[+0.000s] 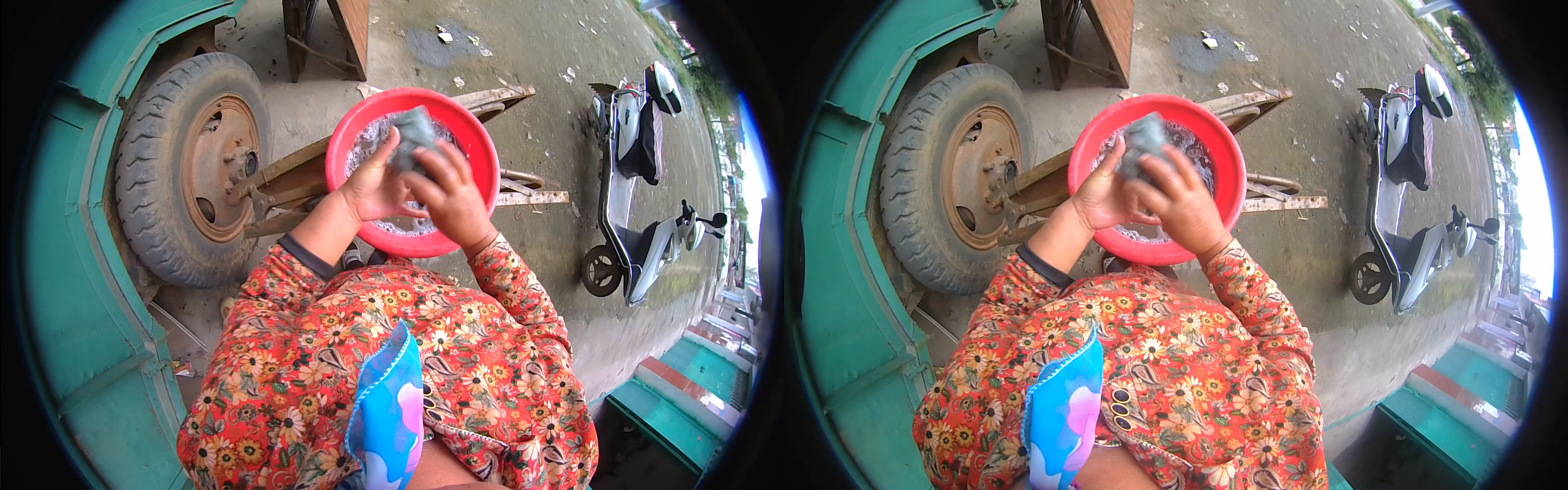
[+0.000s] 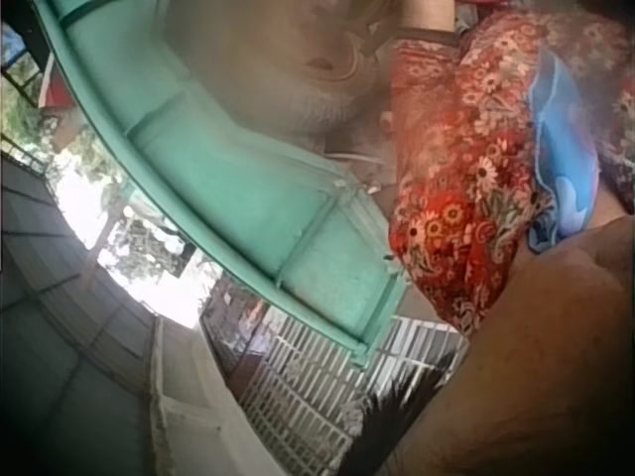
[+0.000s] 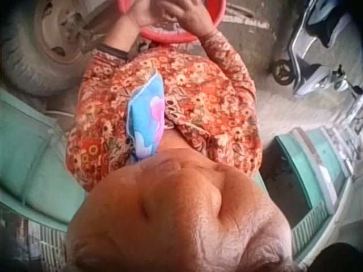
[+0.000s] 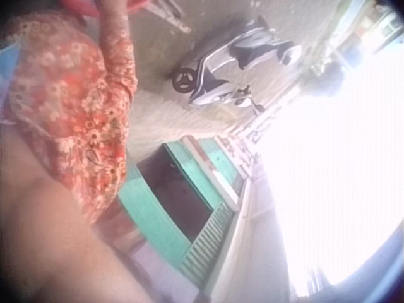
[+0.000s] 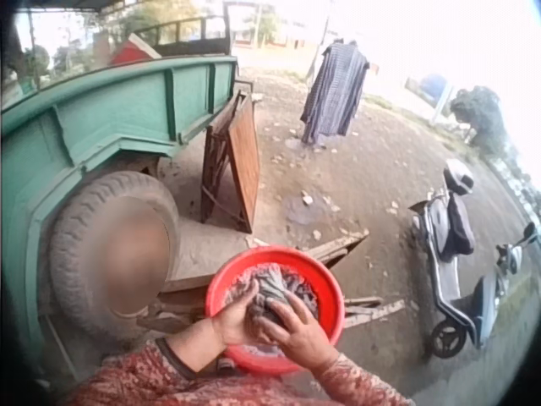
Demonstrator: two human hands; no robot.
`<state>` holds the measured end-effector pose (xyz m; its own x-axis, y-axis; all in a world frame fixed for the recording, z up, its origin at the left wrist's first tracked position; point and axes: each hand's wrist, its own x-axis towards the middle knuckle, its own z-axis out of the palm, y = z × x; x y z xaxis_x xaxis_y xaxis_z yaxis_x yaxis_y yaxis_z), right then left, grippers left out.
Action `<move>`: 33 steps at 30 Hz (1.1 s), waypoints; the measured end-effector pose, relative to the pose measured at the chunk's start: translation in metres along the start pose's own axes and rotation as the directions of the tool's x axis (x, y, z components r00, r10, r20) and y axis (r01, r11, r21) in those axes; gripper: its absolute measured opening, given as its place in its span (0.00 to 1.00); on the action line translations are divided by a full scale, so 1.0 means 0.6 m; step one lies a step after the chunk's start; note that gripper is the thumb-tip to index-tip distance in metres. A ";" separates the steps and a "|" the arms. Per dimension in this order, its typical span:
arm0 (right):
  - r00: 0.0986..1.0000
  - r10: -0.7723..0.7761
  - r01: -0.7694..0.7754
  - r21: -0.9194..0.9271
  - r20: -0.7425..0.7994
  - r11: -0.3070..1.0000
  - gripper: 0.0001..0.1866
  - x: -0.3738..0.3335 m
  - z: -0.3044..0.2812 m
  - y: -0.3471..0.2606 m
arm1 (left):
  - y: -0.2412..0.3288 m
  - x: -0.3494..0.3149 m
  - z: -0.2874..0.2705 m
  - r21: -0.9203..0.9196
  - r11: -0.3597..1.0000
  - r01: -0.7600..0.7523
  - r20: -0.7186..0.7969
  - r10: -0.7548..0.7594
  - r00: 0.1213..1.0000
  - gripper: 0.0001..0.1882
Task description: The person washes a grey cloth in a red basin of water, then wrings it out. They proceed to wipe the metal bars of a gate or railing with the damp cloth, cleaning multiple vertical and horizontal bars.
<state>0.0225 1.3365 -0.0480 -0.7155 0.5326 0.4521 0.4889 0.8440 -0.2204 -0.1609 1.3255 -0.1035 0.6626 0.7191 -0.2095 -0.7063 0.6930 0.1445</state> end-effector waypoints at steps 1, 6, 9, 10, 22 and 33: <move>0.992 -0.090 0.085 0.058 0.088 0.995 0.22 0.006 -0.006 -0.014 | 0.004 0.007 -0.001 -0.076 0.995 -0.060 -0.036 0.058 0.998 0.30; 0.995 0.094 -0.036 0.832 -0.020 0.554 0.25 0.025 -0.058 0.011 | -0.015 -0.001 -0.001 -0.078 0.992 -0.094 0.099 0.102 0.990 0.32; 0.764 0.616 -0.297 0.952 0.193 0.070 0.28 0.040 -0.024 0.044 | -0.038 -0.006 0.011 0.073 0.984 -0.163 0.072 0.158 0.985 0.34; 0.709 0.587 -0.379 0.913 0.392 -0.153 0.32 0.045 -0.011 0.053 | -0.046 -0.006 0.016 0.059 0.993 -0.100 0.134 0.091 0.987 0.34; 0.699 0.235 -0.670 0.733 0.676 -0.115 0.13 0.074 0.056 0.076 | -0.057 0.013 -0.001 0.474 0.880 -0.020 -0.185 0.121 0.975 0.17; 0.779 0.404 -0.554 0.223 0.479 0.802 0.11 0.096 0.168 0.081 | -0.035 0.070 -0.049 0.854 -0.291 0.431 -0.289 0.424 0.859 0.27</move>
<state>-0.0454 1.4147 -0.1197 -0.5989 0.7864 -0.1514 0.6772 0.3964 -0.6199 -0.1257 1.3396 -0.1437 0.1978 0.8958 -0.3981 0.7035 0.1531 0.6940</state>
